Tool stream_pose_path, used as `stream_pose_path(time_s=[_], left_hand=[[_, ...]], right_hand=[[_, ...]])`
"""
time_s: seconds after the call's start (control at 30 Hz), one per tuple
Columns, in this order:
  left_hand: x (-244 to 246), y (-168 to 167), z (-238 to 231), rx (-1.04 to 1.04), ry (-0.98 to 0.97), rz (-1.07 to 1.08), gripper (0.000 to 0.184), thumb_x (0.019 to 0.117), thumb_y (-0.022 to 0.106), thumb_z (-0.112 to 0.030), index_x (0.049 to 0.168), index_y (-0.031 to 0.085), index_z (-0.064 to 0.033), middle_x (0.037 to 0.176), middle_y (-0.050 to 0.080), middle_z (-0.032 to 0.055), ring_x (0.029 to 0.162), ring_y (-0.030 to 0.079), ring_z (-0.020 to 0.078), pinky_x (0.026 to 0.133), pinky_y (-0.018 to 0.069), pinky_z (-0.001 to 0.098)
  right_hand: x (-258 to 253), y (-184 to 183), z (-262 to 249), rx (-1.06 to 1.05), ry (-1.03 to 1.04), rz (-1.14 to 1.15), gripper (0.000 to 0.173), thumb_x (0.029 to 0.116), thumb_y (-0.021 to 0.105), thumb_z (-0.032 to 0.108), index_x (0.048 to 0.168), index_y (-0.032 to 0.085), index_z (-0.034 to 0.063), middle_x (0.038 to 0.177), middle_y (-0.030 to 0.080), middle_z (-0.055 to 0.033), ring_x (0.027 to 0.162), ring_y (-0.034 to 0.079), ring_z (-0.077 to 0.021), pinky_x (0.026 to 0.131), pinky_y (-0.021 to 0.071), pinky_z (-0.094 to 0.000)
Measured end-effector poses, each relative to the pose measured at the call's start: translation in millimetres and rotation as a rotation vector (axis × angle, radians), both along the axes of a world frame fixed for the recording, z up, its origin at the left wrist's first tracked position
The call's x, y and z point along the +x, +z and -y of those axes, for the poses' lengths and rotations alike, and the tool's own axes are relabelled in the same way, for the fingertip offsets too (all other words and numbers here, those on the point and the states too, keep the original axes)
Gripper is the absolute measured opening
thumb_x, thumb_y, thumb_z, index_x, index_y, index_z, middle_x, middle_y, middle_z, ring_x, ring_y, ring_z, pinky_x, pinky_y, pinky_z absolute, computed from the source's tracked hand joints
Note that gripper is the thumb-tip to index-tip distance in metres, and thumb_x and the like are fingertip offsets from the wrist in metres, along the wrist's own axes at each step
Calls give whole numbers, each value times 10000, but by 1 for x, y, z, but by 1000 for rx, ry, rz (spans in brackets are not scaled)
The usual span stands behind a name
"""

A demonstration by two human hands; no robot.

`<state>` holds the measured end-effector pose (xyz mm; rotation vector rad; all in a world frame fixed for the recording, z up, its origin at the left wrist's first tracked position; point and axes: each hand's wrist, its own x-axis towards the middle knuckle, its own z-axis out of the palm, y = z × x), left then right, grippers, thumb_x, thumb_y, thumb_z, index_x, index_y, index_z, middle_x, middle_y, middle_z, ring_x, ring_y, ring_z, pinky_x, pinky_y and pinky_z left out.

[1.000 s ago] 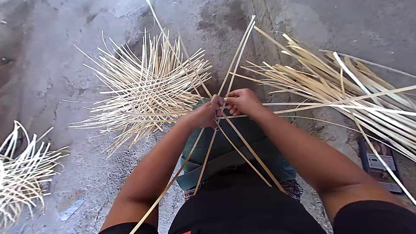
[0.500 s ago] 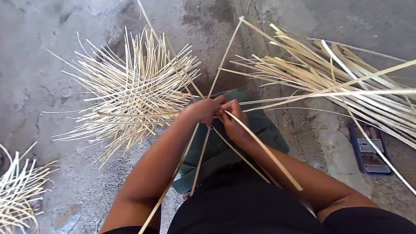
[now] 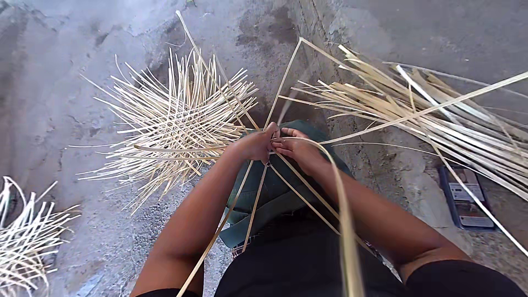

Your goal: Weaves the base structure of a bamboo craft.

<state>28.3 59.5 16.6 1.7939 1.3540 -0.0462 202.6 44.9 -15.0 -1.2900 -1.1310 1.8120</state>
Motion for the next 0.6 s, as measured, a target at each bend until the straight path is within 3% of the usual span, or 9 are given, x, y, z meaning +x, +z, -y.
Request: stream_pose_path(time_s=[0.07,0.13,0.2,0.27,0.33,0.4,0.5,0.53,0.6], left_hand=[[-1,-2,3,2,13,32,840,720,846,92,1382,390,-154,967,669,123,863,690,294,802,580,508],[-4,-6,10,34,49,98,856,703,828,123,1390,398,-150,897,664,118,765,688,277,710,593,488],[-8,-8,13,55,61,113,873,709,830,118,1413,390,-153,925,659,118,784,692,270,709,607,484],[-9,-8,15,83,54,76,921,709,855,66,1453,356,-148,1022,676,154,905,696,291,805,585,522],[-10,-7,18,81,78,63,1019,724,864,15,1537,269,-132,1141,662,190,1017,681,305,900,558,532],[-13,-11,21,80,105,89,1090,717,866,-23,1570,192,-105,1126,645,143,996,675,234,891,576,444],[-8,-15,29,156,154,145,1058,697,834,28,1537,195,-39,1045,634,122,886,681,193,787,600,393],[-5,-15,33,205,173,101,1046,689,835,23,1529,214,-30,1036,635,129,879,680,209,783,594,412],[3,-11,40,280,235,-41,1013,687,870,15,1503,270,-20,1058,644,177,912,679,293,819,576,497]], right_hand=[[7,2,0,-52,12,-68,474,1055,460,24,1518,365,-7,1291,660,-155,1116,687,-190,992,549,-353],[10,4,7,-112,-62,-147,399,1054,431,11,1452,458,-9,1271,662,-144,1090,690,-191,967,558,-347],[11,10,12,-172,-88,-177,271,1066,463,54,1292,575,-44,1134,704,-138,957,722,-186,873,601,-336],[11,24,14,-163,30,-161,317,1090,478,211,1178,660,-33,949,741,-88,798,725,-147,749,609,-303],[9,36,11,-109,74,-217,486,1122,371,380,1291,618,-3,970,737,-76,809,714,-139,767,596,-307],[0,28,3,-88,-83,-336,552,1120,342,441,1480,456,38,1083,729,-137,861,734,-191,796,611,-340],[-12,28,-2,-89,-300,-384,597,1132,368,333,1644,124,148,1284,626,-229,916,726,-248,809,611,-366],[-17,29,-2,-60,-303,-340,589,1124,404,239,1635,141,110,1291,622,-246,936,723,-259,825,605,-378],[-26,27,-5,149,-119,-86,487,1067,443,47,1537,343,-35,1285,634,-256,1037,707,-268,916,582,-398]])
